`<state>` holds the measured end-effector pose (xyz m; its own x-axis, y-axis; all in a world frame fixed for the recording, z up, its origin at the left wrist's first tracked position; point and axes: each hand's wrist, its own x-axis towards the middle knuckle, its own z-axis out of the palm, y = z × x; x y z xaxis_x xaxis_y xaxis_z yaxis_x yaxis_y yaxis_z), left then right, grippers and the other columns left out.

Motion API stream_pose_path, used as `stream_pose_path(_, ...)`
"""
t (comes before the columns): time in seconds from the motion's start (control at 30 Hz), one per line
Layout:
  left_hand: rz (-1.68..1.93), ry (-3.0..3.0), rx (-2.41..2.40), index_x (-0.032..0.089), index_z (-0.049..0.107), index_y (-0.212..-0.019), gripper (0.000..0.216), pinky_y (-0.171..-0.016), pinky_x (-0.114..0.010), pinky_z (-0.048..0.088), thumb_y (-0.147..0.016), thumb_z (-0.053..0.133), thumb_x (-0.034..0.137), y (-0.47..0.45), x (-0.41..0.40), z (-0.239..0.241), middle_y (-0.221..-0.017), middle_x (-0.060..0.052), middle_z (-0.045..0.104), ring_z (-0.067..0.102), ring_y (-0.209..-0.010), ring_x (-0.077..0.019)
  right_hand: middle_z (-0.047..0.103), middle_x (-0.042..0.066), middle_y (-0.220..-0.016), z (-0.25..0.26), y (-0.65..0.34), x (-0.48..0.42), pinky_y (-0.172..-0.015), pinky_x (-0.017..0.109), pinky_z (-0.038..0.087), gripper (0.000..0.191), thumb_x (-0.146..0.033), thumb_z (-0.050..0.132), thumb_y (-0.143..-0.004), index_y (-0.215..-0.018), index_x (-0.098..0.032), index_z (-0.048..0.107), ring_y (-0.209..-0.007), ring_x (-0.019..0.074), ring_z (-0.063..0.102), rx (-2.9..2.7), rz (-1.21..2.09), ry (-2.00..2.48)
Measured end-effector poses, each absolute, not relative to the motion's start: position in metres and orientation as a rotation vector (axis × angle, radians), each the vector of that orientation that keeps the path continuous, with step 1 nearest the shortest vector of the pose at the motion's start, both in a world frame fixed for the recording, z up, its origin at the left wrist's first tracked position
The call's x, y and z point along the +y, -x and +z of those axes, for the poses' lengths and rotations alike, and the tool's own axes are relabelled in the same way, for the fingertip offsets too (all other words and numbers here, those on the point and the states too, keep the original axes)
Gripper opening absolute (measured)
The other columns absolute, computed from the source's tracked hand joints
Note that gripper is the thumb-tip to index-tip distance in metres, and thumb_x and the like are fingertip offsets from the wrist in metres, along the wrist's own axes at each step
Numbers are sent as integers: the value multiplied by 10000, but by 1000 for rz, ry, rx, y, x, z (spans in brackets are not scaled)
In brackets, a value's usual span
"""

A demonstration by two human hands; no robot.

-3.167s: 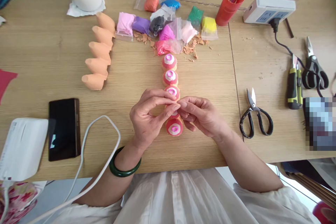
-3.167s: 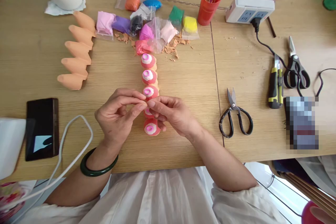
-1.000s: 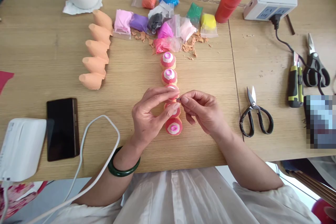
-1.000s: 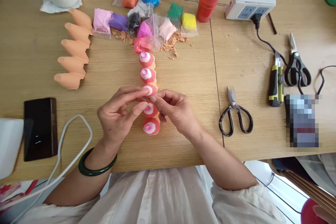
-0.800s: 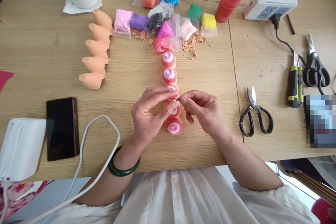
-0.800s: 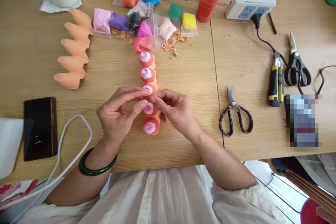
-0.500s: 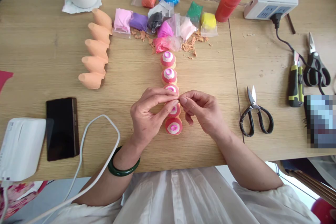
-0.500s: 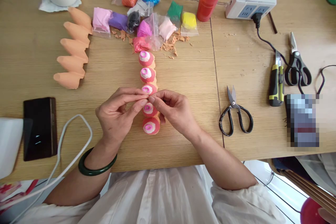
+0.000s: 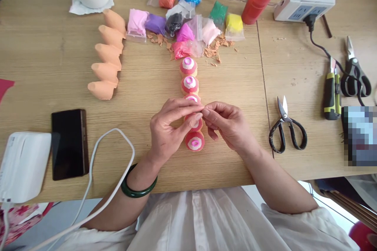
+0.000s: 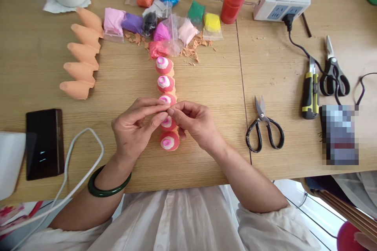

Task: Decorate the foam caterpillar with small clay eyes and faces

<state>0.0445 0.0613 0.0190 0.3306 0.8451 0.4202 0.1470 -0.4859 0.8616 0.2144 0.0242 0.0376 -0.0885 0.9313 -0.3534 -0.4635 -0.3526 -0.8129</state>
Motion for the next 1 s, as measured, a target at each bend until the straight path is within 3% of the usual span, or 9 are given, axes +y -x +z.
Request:
stream_pose_path(0.27, 1253, -1771, 957, 263, 792, -911, 38, -851, -329, 614, -939, 795, 238, -44, 60, 19, -905, 11, 792, 739, -916, -165, 514, -57, -601, 41, -214, 24, -379, 162, 415, 410, -506, 853, -823, -709, -157, 668, -479, 42, 410, -618, 1663, 1111)
stream_pose_path(0.47, 1274, -1885, 909, 319, 809, -1078, 178, -982, -390, 615, -963, 759, 192, -45, 62, 21, -1072, 12, 823, 751, -1050, -182, 528, -49, -616, 41, -215, 24, -384, 164, 423, 395, -492, 855, -828, -713, -159, 676, -484, 46, 425, -602, 1692, 1087)
stream_pose_path(0.73, 1291, -1819, 894, 275, 783, -929, 83, -904, -363, 607, -914, 819, 202, -45, 61, 22, -977, 8, 788, 733, -982, -177, 528, -58, -626, 39, -215, 24, -369, 163, 408, 378, -481, 872, -813, -740, -154, 698, -466, 39, 425, -566, 1767, 1044)
stream_pose_path(1.0, 1264, -1968, 880, 324, 804, -1118, 225, -1005, -394, 606, -957, 761, 172, -47, 63, 23, -1112, 9, 820, 740, -1095, -188, 528, -54, -639, 40, -215, 24, -380, 160, 409, 388, -469, 845, -848, -704, -161, 658, -481, 39, 406, -561, 1819, 977)
